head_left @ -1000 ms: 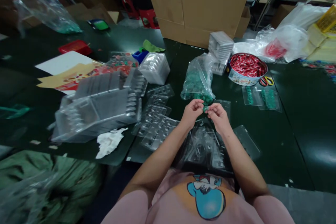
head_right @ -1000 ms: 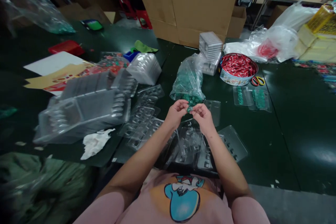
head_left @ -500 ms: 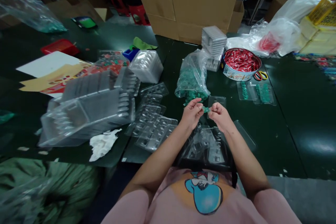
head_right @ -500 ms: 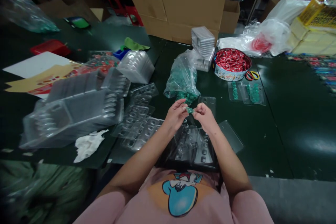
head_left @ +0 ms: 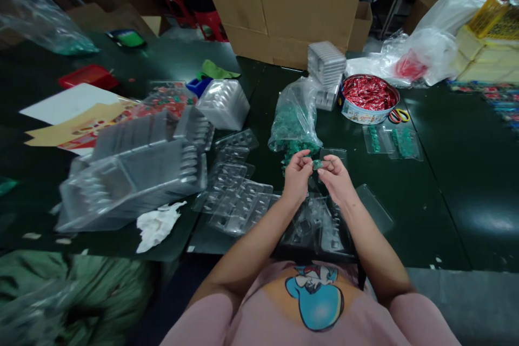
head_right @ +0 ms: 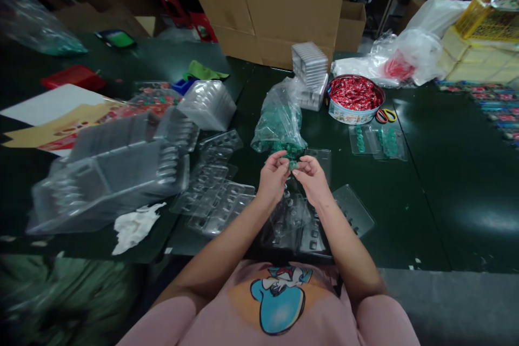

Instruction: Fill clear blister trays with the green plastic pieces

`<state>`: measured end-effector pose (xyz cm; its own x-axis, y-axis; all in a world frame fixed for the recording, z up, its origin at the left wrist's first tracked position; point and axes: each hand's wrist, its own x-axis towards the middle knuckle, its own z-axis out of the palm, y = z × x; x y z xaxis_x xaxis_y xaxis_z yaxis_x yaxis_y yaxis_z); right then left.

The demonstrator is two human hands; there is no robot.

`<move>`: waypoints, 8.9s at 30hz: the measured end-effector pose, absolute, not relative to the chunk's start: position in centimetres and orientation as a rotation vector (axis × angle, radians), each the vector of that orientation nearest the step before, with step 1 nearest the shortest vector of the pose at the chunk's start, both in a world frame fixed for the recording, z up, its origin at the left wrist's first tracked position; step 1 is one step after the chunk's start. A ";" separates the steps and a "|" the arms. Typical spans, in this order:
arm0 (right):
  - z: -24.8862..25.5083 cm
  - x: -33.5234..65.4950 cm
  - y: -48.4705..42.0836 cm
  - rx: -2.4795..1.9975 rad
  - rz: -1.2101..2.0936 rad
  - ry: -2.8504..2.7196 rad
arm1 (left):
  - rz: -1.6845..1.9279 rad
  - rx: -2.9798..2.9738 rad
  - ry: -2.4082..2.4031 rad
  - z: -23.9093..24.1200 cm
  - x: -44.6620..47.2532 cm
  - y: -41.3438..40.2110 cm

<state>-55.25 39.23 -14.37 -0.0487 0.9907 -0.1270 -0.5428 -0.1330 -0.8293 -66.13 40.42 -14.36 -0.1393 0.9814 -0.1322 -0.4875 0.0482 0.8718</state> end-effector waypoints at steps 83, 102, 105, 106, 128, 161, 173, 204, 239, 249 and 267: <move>-21.6 -49.3 51.0 -1.873 0.642 -1.645 | 1.094 1.473 1.540 -21.8 -60.9 52.3; -21.9 -48.7 49.7 -1.954 0.476 -1.852 | 0.922 1.691 1.484 -21.7 -61.3 51.8; -21.7 -48.7 49.4 -1.980 0.447 -1.893 | 0.885 1.719 1.474 -21.7 -61.2 51.8; -21.6 -48.7 49.3 -1.984 0.440 -1.907 | 0.878 1.728 1.475 -21.8 -61.3 51.8; -19.7 -47.0 49.8 -1.747 0.430 -2.249 | 0.572 1.907 1.470 -20.2 -62.1 50.8; -19.5 -56.8 47.7 -1.643 0.337 -2.350 | 0.538 2.021 1.709 -16.1 -74.3 45.1; -19.3 -53.9 47.6 -1.201 1.423 -1.336 | 1.048 1.286 1.301 -16.9 -72.2 46.2; -17.2 -52.0 44.7 -1.082 1.701 -1.094 | 1.053 1.099 0.899 -15.5 -68.5 46.2; -17.8 -50.6 43.5 -1.207 1.277 -1.255 | 1.084 1.208 1.029 -16.1 -66.0 45.5; -17.3 -51.2 42.4 -0.923 1.665 -1.012 | 1.056 1.159 0.878 -16.5 -65.7 45.4; -16.9 -49.9 42.5 -1.068 1.353 -1.080 | 1.020 1.268 0.884 -16.1 -66.2 45.3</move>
